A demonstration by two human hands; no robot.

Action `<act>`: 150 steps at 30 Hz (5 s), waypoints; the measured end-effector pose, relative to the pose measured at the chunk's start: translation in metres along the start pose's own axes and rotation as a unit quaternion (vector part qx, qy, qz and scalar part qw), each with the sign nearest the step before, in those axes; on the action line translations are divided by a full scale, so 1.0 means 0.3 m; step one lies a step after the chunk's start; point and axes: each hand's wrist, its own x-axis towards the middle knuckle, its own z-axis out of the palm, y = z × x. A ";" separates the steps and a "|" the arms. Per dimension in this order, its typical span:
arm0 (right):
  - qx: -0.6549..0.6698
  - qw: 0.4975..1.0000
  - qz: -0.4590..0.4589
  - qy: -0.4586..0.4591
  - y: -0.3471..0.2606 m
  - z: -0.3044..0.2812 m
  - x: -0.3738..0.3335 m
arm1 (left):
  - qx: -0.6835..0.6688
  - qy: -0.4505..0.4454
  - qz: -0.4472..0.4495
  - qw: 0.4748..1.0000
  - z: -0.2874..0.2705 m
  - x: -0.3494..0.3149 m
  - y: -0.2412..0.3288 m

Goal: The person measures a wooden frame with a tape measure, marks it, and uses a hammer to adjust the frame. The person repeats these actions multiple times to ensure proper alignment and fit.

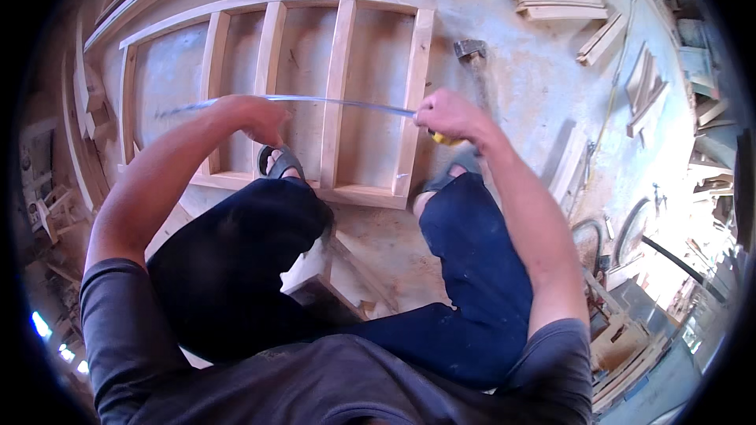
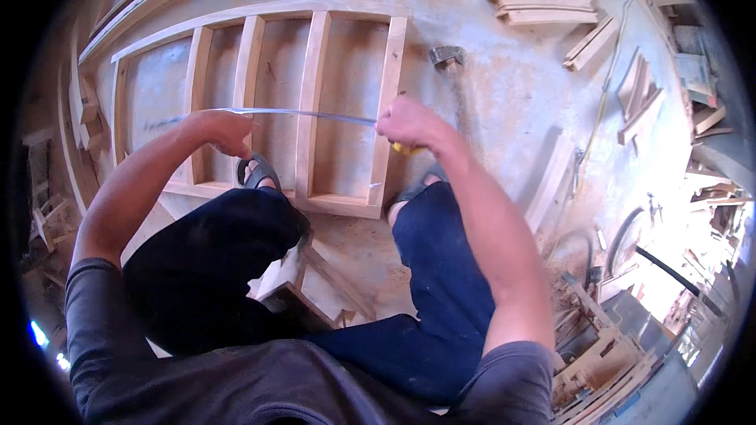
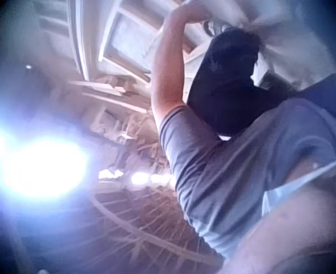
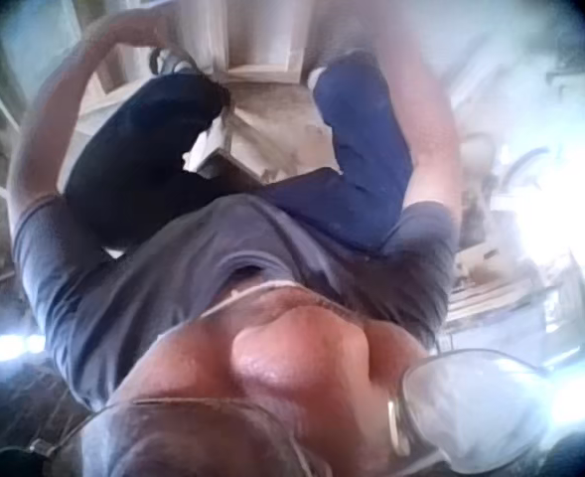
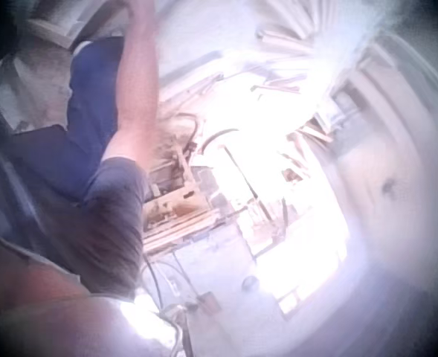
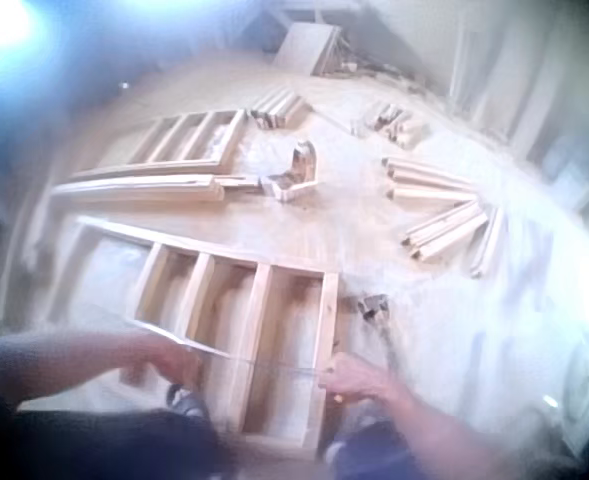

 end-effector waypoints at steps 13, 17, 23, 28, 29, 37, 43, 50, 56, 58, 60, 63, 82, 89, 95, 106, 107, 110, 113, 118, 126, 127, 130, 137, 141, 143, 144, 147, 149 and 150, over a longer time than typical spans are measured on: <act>0.268 0.933 0.161 0.179 0.506 0.649 -0.246 | -0.040 0.238 0.102 0.965 -0.027 0.105 0.045; 0.046 0.905 0.287 0.311 0.801 0.584 -0.198 | -0.087 0.296 -0.037 0.951 0.080 0.422 0.077; -0.287 0.810 0.128 0.496 0.798 0.240 -0.035 | -0.260 0.507 -0.078 0.818 0.367 0.681 0.233; -0.189 0.868 0.169 0.427 0.728 0.116 0.173 | -0.283 0.545 -0.077 0.786 0.352 0.675 0.274; -0.119 0.892 0.191 0.393 0.707 0.087 0.196 | -0.274 0.552 -0.080 0.784 0.360 0.686 0.264; 0.564 0.771 0.229 0.190 0.406 0.550 -0.104 | -0.273 0.571 -0.072 0.771 0.415 0.711 0.242; 0.486 0.757 0.375 0.222 0.398 0.845 -0.459 | -0.498 0.497 -0.030 0.710 0.363 0.633 0.294; 0.506 0.732 0.393 0.231 0.238 1.008 -0.505 | -0.315 0.596 -0.152 0.722 0.602 0.727 0.346; 0.392 0.803 0.388 0.227 0.310 0.877 -0.586 | -0.325 0.593 -0.138 0.724 0.632 0.722 0.308; 0.436 0.757 0.387 0.294 0.368 0.860 -0.615 | -0.332 0.586 -0.129 0.728 0.622 0.720 0.308; 0.549 0.660 0.334 0.390 0.453 0.887 -0.629 | -0.346 0.567 -0.109 0.740 0.600 0.710 0.319; 0.480 0.756 0.344 0.281 0.375 1.041 -0.591 | -0.350 0.561 -0.117 0.741 0.586 0.698 0.334; 0.352 0.845 0.366 0.165 0.405 1.090 -0.591 | -0.281 0.457 -0.169 0.827 0.560 0.727 0.173; 0.017 0.862 0.258 0.436 0.662 0.840 -0.385 | -0.154 0.444 -0.087 0.878 0.010 0.361 -0.592; -0.076 0.822 0.375 0.423 0.798 0.498 -0.200 | -0.168 0.578 0.002 0.799 -0.037 -0.023 -0.372; 0.315 0.938 0.006 0.147 0.075 0.616 0.009 | -0.652 0.178 0.232 0.700 0.315 0.317 0.248; 0.315 0.940 0.009 0.134 0.016 0.625 0.043 | -0.624 0.177 0.232 0.725 0.314 0.332 0.230; 0.306 0.944 0.007 0.123 -0.057 0.619 0.087 | -0.585 0.217 0.203 0.754 0.302 0.296 0.192; 0.238 0.967 0.006 0.093 -0.131 0.599 0.094 | -0.528 0.289 0.191 0.775 0.340 0.284 0.159; 0.247 0.969 -0.027 0.006 -0.206 0.598 0.009 | -0.668 0.127 0.201 0.705 0.438 0.239 0.123; 0.184 0.953 0.208 -0.120 0.424 0.593 -0.341 | -0.799 0.303 0.233 0.464 0.436 0.144 -0.249; 0.167 0.949 0.242 -0.111 0.377 0.528 -0.402 | -0.804 0.344 0.211 0.437 0.448 0.160 -0.347; 0.106 0.966 0.235 -0.027 0.760 0.482 -0.546 | -0.820 0.463 0.114 0.318 0.503 0.173 -0.560; 0.006 0.990 0.127 0.060 0.270 0.562 -0.169 | -0.896 0.421 0.135 0.046 0.565 0.265 -0.484; 0.026 0.989 0.066 0.131 -0.112 0.675 0.051 | -0.912 0.389 0.095 0.087 0.537 0.343 -0.231; 0.007 0.982 0.028 0.186 -0.069 0.683 0.058 | -0.902 0.419 0.077 0.078 0.517 0.322 -0.245; -0.003 0.977 0.009 0.212 -0.034 0.677 0.053 | -0.882 0.458 0.058 0.088 0.517 0.338 -0.320; -0.054 0.980 0.076 0.175 0.200 0.542 -0.114 | -0.826 0.537 -0.071 0.155 0.468 0.287 -0.656; -0.047 0.985 0.116 0.118 0.467 0.464 -0.262 | -0.767 0.582 -0.187 0.198 0.469 0.263 -0.844; -0.028 0.983 0.134 0.119 0.538 0.444 -0.314 | -0.778 0.593 -0.148 0.146 0.424 0.269 -0.858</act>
